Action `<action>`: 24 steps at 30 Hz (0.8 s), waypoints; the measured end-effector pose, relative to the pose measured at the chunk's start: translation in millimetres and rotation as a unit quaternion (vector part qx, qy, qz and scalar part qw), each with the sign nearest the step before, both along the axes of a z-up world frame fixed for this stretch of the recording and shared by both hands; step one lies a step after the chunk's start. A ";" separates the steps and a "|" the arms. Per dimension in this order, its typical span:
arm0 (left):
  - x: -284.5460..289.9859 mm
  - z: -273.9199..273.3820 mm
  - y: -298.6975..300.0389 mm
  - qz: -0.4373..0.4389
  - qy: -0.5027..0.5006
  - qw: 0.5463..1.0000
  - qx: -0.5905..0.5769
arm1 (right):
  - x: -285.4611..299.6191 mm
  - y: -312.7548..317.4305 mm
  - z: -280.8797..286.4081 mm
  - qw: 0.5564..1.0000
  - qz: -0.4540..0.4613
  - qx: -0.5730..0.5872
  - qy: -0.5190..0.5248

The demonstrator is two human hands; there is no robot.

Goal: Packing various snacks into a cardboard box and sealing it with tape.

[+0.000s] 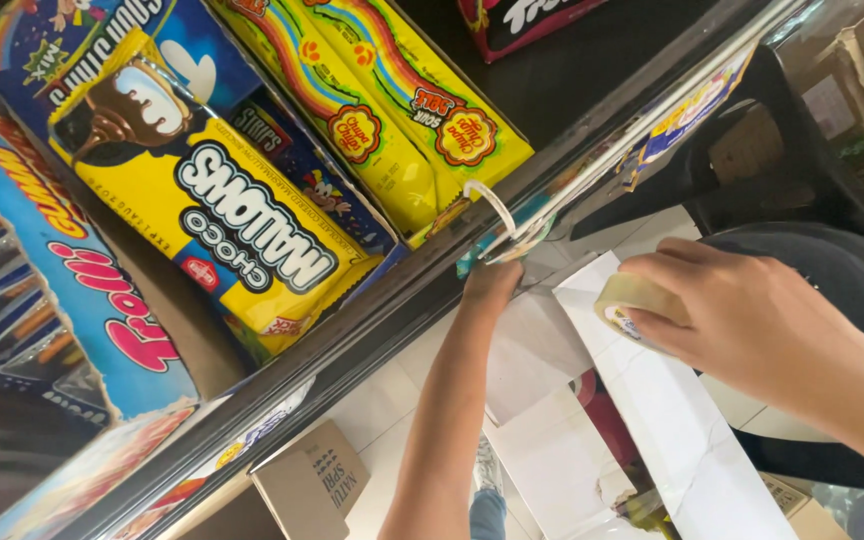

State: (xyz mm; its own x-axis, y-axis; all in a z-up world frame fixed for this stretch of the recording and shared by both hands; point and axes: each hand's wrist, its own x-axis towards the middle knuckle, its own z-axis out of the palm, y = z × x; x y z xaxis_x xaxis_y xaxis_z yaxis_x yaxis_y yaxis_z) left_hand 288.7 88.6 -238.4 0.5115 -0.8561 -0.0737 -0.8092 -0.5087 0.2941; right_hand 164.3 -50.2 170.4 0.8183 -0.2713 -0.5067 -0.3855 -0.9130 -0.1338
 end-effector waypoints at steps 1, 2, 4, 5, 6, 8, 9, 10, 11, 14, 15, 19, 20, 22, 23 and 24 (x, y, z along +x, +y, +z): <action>1.4 4.7 -1.2 -0.010 -0.017 1.000 0.011 | 1.2 0.8 1.1 1.000 0.003 0.001 0.008; 1.8 5.8 -1.2 -0.010 -0.018 1.000 0.009 | 2.3 1.1 3.4 1.000 0.004 -0.001 0.008; 0.0 7.0 2.9 0.015 0.056 0.998 0.006 | 3.9 3.1 6.6 1.000 0.007 0.004 0.015; 0.5 9.3 5.6 0.015 0.056 0.998 0.006 | 5.4 4.3 6.3 1.000 0.008 0.004 0.015; 0.9 11.6 8.2 0.033 0.124 0.992 -0.005 | 6.8 5.3 5.9 1.000 0.010 0.006 0.020; 2.6 21.5 10.0 0.051 0.192 0.980 -0.015 | 9.8 6.5 5.2 1.000 0.011 0.009 0.026; 3.7 29.1 8.7 0.057 0.232 0.971 0.006 | 11.1 6.8 4.9 0.999 0.016 0.013 0.039; 4.7 36.9 7.5 0.062 0.272 0.960 0.027 | 12.3 7.2 4.8 0.998 0.020 0.016 0.051; 4.4 27.5 7.5 0.062 0.271 0.960 0.027 | 12.3 8.3 5.5 0.998 0.020 0.016 0.051; 7.5 -11.6 11.0 0.092 0.306 0.946 0.046 | 11.9 12.0 6.8 0.998 0.044 0.018 0.036; 7.4 -35.3 9.7 0.109 0.298 0.947 0.041 | 10.0 12.9 6.7 0.998 0.049 0.022 0.027; 2.5 -145.0 1.9 0.177 0.263 0.948 0.018 | 4.8 14.5 6.9 0.998 0.054 0.037 -0.001; 1.5 -155.8 9.9 0.194 0.253 0.948 0.012 | 5.1 13.8 6.2 0.998 0.054 0.036 -0.001; 3.6 -179.7 3.5 0.225 0.231 0.946 0.002 | 5.0 12.1 4.8 0.997 0.053 0.041 -0.028; -3.1 -134.2 15.5 0.224 0.231 0.947 0.002 | 6.9 11.3 5.3 0.997 0.051 0.041 -0.028; -9.9 -88.8 27.3 0.238 0.256 0.936 0.042 | 8.5 10.2 5.8 0.998 0.042 0.035 -0.017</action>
State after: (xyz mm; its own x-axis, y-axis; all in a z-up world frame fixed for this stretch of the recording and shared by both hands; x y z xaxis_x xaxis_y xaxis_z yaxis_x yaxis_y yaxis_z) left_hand 278.8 115.9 -327.2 0.7128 -0.5207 -0.4698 -0.2497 -0.8145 0.5237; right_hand 172.9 -39.9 176.2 0.8540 -0.1670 -0.4928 -0.3029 -0.9296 -0.2099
